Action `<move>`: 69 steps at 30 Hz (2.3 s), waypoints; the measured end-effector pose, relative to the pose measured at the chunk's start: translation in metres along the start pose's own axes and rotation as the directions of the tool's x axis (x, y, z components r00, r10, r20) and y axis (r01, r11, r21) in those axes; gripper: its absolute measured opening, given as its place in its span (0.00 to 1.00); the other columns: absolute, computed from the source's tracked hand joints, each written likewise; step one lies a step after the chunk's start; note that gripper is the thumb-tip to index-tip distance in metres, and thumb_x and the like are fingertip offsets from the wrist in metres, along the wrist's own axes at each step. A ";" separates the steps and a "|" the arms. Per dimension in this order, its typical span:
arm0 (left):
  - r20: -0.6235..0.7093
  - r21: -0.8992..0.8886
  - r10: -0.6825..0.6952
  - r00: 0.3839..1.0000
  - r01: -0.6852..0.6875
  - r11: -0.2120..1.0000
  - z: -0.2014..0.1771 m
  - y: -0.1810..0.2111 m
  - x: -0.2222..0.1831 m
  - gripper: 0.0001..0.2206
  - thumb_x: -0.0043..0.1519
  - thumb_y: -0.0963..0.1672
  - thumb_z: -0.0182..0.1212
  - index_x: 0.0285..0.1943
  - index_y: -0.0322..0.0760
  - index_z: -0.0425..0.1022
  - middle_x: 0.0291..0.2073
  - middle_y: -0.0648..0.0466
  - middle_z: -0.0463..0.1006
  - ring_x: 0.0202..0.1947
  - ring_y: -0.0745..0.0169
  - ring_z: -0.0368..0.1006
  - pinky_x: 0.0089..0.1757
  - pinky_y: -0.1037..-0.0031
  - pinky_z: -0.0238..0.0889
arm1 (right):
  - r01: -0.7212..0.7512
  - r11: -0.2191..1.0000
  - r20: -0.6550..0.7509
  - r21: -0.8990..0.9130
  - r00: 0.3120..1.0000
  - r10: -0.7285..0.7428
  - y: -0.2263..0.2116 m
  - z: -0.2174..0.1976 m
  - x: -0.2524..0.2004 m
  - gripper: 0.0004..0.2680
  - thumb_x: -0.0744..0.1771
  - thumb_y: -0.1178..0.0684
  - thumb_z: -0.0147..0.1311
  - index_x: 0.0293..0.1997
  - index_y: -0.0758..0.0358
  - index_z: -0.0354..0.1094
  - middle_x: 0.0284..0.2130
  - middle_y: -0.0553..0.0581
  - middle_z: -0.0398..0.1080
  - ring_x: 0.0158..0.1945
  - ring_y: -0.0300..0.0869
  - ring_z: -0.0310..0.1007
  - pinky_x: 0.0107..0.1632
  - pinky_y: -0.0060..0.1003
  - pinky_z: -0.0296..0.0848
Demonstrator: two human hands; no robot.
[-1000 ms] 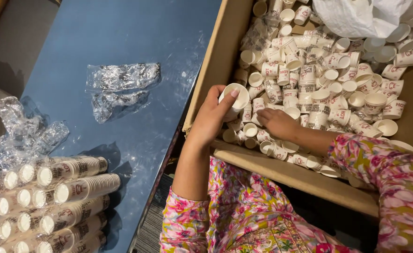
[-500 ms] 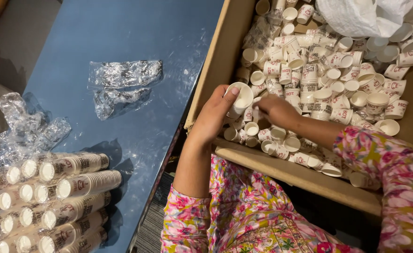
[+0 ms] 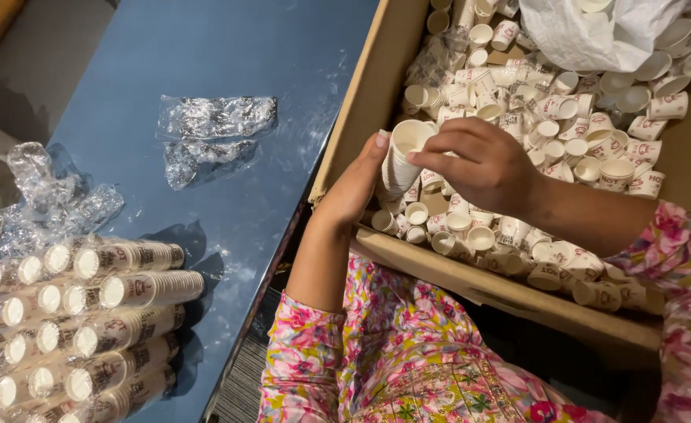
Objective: Sorting and stacking small paper cups from a large box.
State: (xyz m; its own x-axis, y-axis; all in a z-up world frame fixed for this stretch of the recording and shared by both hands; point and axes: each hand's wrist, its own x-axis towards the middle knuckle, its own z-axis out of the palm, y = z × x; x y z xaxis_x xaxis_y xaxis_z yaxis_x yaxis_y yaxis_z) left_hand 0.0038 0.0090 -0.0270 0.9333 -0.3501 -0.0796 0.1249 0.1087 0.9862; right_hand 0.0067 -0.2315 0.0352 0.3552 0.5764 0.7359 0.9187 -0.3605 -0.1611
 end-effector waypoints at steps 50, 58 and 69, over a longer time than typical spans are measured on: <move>-0.055 0.446 0.434 0.899 -0.367 0.816 0.113 0.028 -0.019 0.26 0.56 0.41 0.70 0.66 0.36 0.72 0.55 0.46 0.77 0.53 0.57 0.77 0.55 0.68 0.71 | -0.630 0.254 0.224 0.734 0.576 0.786 -0.020 -0.070 -0.060 0.26 0.67 0.62 0.61 0.71 0.63 0.47 0.59 0.58 0.61 0.62 0.45 0.69 0.62 0.44 0.78; -0.033 0.485 0.454 0.891 -0.382 0.786 0.113 0.035 -0.021 0.27 0.55 0.40 0.68 0.66 0.37 0.72 0.54 0.46 0.78 0.55 0.53 0.76 0.58 0.67 0.69 | -0.637 0.256 0.222 0.727 0.571 0.790 -0.018 -0.070 -0.062 0.26 0.67 0.63 0.60 0.72 0.64 0.47 0.59 0.58 0.62 0.62 0.45 0.70 0.63 0.44 0.76; -0.019 0.496 0.449 0.893 -0.381 0.780 0.113 0.035 -0.020 0.27 0.55 0.41 0.69 0.66 0.35 0.71 0.55 0.44 0.78 0.56 0.53 0.77 0.58 0.67 0.69 | -0.601 0.238 0.216 0.763 0.583 0.783 -0.015 -0.069 -0.063 0.25 0.68 0.64 0.58 0.72 0.64 0.48 0.60 0.58 0.62 0.63 0.46 0.70 0.64 0.45 0.76</move>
State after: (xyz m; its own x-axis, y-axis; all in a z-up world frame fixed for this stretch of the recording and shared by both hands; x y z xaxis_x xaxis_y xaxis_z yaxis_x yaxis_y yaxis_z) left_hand -0.0485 -0.0849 0.0255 0.8963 -0.2458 0.3690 -0.4256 -0.2434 0.8716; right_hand -0.0414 -0.3132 0.0363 0.9639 0.2119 0.1612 0.1363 0.1273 -0.9825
